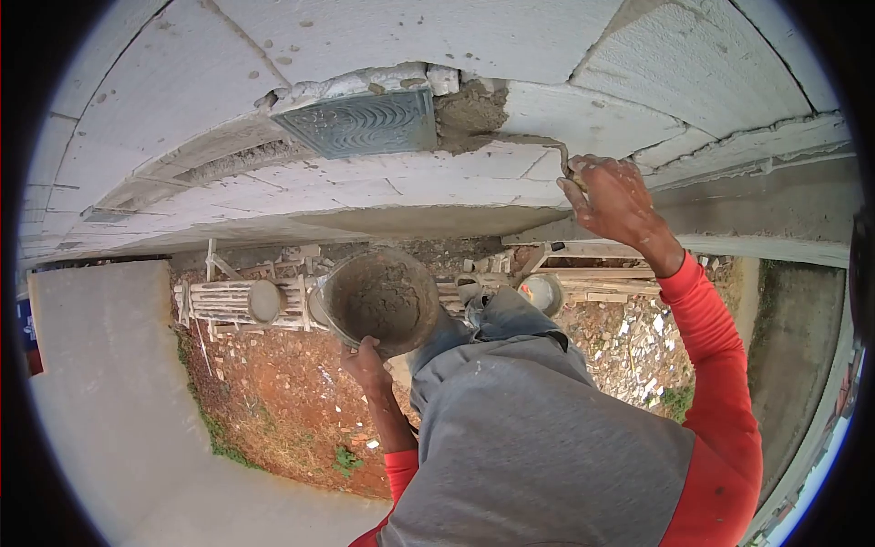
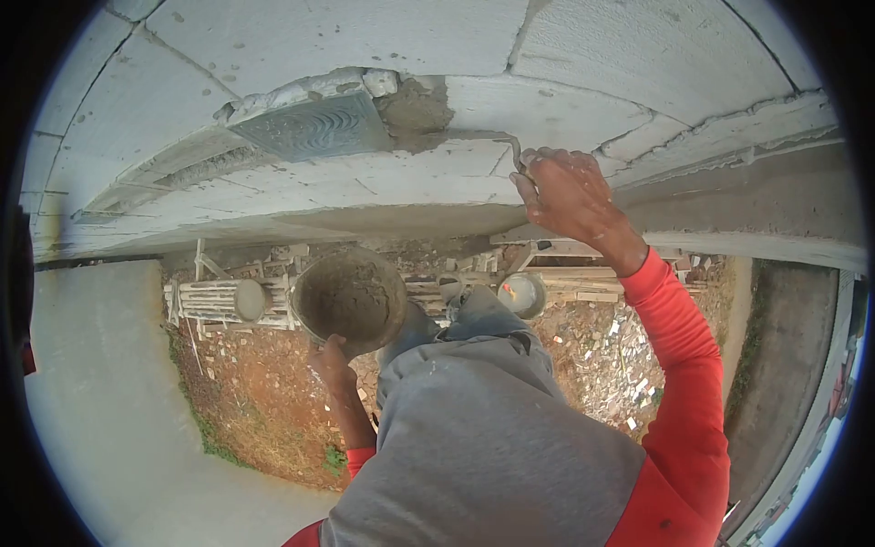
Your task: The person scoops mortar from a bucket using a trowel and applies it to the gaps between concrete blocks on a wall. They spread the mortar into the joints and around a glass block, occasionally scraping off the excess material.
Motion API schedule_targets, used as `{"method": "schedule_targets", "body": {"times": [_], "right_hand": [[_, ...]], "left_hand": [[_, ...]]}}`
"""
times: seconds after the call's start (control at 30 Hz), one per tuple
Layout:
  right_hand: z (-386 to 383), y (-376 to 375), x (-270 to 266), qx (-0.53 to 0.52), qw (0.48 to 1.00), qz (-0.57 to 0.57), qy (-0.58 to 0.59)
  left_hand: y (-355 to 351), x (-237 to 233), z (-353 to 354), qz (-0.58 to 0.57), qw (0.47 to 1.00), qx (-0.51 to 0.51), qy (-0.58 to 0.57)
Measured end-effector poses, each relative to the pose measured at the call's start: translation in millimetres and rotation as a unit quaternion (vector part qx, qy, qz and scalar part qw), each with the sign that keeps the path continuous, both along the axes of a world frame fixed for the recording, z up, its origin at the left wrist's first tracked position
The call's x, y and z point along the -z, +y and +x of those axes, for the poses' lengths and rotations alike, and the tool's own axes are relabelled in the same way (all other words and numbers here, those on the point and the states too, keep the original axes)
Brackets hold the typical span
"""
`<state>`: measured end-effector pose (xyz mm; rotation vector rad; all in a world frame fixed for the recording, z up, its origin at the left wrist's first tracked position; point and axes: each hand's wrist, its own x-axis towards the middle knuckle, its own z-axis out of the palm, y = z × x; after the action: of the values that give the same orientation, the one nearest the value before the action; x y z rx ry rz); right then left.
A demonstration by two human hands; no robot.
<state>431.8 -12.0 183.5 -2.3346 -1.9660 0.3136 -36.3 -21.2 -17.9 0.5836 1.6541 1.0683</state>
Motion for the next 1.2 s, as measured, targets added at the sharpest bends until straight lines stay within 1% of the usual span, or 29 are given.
{"method": "schedule_targets", "body": {"times": [0.07, 0.17, 0.27, 0.37, 0.47, 0.57, 0.67, 0.77, 0.83, 0.87, 0.93, 1.0, 1.03, 1.1, 1.13, 1.2], "right_hand": [[-8.5, 10.8, -9.6, -0.009, 1.000, 0.007, -0.008], [-22.3, 17.5, -26.4, -0.014, 0.997, 0.075, -0.020], [-23.1, 18.9, -37.8, -0.007, 0.997, 0.080, -0.003], [-28.0, 20.2, -58.5, 0.018, 0.996, 0.086, 0.030], [-29.1, 23.2, -73.8, 0.052, 0.997, 0.044, 0.045], [-23.5, 23.6, -78.0, 0.039, 0.995, 0.084, 0.043], [-9.0, 22.3, -69.9, -0.030, 0.979, 0.199, 0.032], [-9.0, 21.6, -89.9, 0.013, 0.987, 0.138, 0.087], [-10.1, 15.6, -103.5, 0.050, 0.985, 0.134, 0.100], [-8.3, 11.1, -103.1, 0.074, 0.979, 0.144, 0.121], [-1.7, -1.4, -94.5, 0.130, 0.958, 0.180, 0.179], [-3.9, -16.1, -79.4, 0.163, 0.943, 0.200, 0.208], [-9.1, -25.1, -73.5, 0.165, 0.945, 0.200, 0.199], [-15.4, -29.5, -60.2, 0.129, 0.969, 0.154, 0.144], [-21.2, -27.8, -50.4, 0.094, 0.985, 0.107, 0.099], [-25.9, -16.7, 1.8, 0.041, 0.994, 0.081, 0.061]], "left_hand": [[4.1, 2.4, 0.8, -0.009, 1.000, -0.005, -0.011], [10.2, 4.9, 2.6, -0.002, 1.000, 0.004, -0.005], [13.6, 3.0, 4.3, 0.006, 1.000, 0.006, -0.012], [15.3, 10.2, -2.6, -0.009, 0.999, 0.030, -0.009], [16.9, 14.1, -6.6, -0.031, 0.999, 0.037, 0.003], [17.6, 7.8, -3.2, -0.017, 0.999, 0.044, 0.006], [15.4, 20.5, -10.1, -0.020, 0.999, 0.041, 0.025], [11.9, 10.7, -4.7, 0.008, 0.999, 0.042, 0.002], [10.4, 12.3, -4.7, 0.018, 0.999, 0.033, 0.005], [10.0, 13.5, -3.1, 0.023, 0.999, 0.028, 0.005], [11.4, -2.8, 5.8, 0.000, 1.000, 0.022, 0.006], [6.5, -7.3, 5.2, -0.011, 1.000, 0.019, 0.012], [6.1, -3.5, 3.9, -0.007, 1.000, 0.018, 0.016], [5.3, -1.1, 6.6, -0.007, 1.000, 0.017, 0.013], [6.0, -3.0, 8.7, -0.011, 1.000, 0.016, 0.008], [5.0, -2.6, 6.3, -0.018, 1.000, 0.024, 0.002]]}}
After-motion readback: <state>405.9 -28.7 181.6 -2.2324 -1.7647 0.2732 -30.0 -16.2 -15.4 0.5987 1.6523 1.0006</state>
